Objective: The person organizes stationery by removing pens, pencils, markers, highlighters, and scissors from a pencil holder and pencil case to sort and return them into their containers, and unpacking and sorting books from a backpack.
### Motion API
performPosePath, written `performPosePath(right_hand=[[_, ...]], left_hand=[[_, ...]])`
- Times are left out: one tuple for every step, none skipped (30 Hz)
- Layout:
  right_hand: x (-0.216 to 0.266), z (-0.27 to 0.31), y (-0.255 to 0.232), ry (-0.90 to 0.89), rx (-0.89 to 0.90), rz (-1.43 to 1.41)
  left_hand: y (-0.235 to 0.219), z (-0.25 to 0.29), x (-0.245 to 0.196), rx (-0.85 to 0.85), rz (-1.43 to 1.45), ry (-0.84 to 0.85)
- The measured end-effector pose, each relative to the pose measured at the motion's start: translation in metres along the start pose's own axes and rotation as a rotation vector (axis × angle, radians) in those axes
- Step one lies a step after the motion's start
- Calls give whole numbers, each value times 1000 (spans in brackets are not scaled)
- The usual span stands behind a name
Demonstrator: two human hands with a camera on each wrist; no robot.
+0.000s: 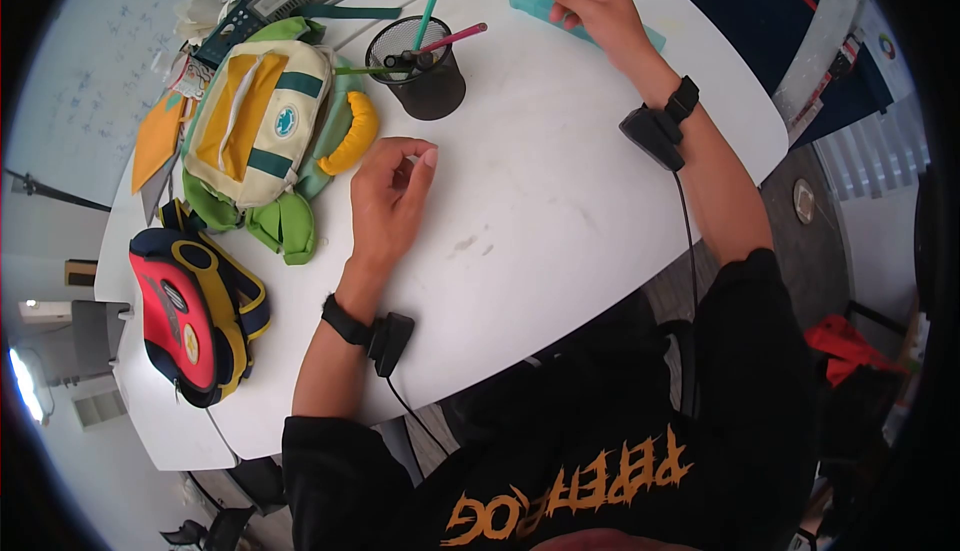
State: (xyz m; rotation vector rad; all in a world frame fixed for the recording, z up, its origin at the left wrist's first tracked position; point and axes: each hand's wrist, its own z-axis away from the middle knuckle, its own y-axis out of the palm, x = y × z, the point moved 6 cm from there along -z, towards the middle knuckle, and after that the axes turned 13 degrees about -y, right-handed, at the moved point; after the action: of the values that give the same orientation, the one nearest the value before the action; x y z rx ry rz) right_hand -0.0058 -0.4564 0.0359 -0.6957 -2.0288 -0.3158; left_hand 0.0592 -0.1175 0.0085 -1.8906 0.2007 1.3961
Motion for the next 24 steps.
performPosePath(right_hand=[[-2,-1,-2,15,10,-11],[-5,1,-3,36,19,-23],[-6,3,-3,41,19,-22],[-4,2,-2,0,8,-21],[-1,2,0,-43,-3,-21],[-1,1,0,-46,-3,-24],[-4,0,0,-18,0,-44],[-6,1,-2,14,1,-62],[-4,3,-3,16,0,-60],[0,3,-3,6,8,-41],[2,3,-1,-4,17,-26],[-1,4,1,-3,17,-30],[-5,3,0,18,-5,-35],[-8,1,-3,37,-29,-35],[-7,2,-6,38,-31,-30],[-6,3,-5,22,-6,-32],[-6,4,-3,6,20,-38],[-9,5,-1,9,22,-43],[-10,4,0,3,44,-37],[-11,1,-1,-6,64,-28],[-6,3,-2,-9,61,-23],[-2,7,-2,-3,76,38],[1,10,-1,4,92,98],[2,11,-1,6,93,97]], left_hand=[[1,-1,1,6,17,-10],[3,-2,0,9,19,-11],[3,-2,-1,12,10,-21],[2,-1,0,13,-2,-33],[1,1,1,12,-5,-38],[1,1,1,9,-1,-29],[1,-1,0,6,5,-17],[1,-2,-1,6,6,-13],[2,-2,-2,6,-16,-10],[1,0,-2,3,-40,-10],[1,1,-1,3,-42,-16],[1,1,0,13,-26,-21],[1,-1,-1,21,-7,-19],[1,-3,-1,21,-5,-14],[2,-3,1,12,-13,-5],[2,-2,3,3,-22,-1],[3,-1,4,4,-23,-6],[3,0,4,14,-6,-7],[2,-2,4,22,12,-3],[1,-3,2,20,12,3],[2,-2,1,14,1,5],[3,-1,0,9,-8,4],[4,-1,1,10,-6,2],[3,-1,1,10,-9,6]])
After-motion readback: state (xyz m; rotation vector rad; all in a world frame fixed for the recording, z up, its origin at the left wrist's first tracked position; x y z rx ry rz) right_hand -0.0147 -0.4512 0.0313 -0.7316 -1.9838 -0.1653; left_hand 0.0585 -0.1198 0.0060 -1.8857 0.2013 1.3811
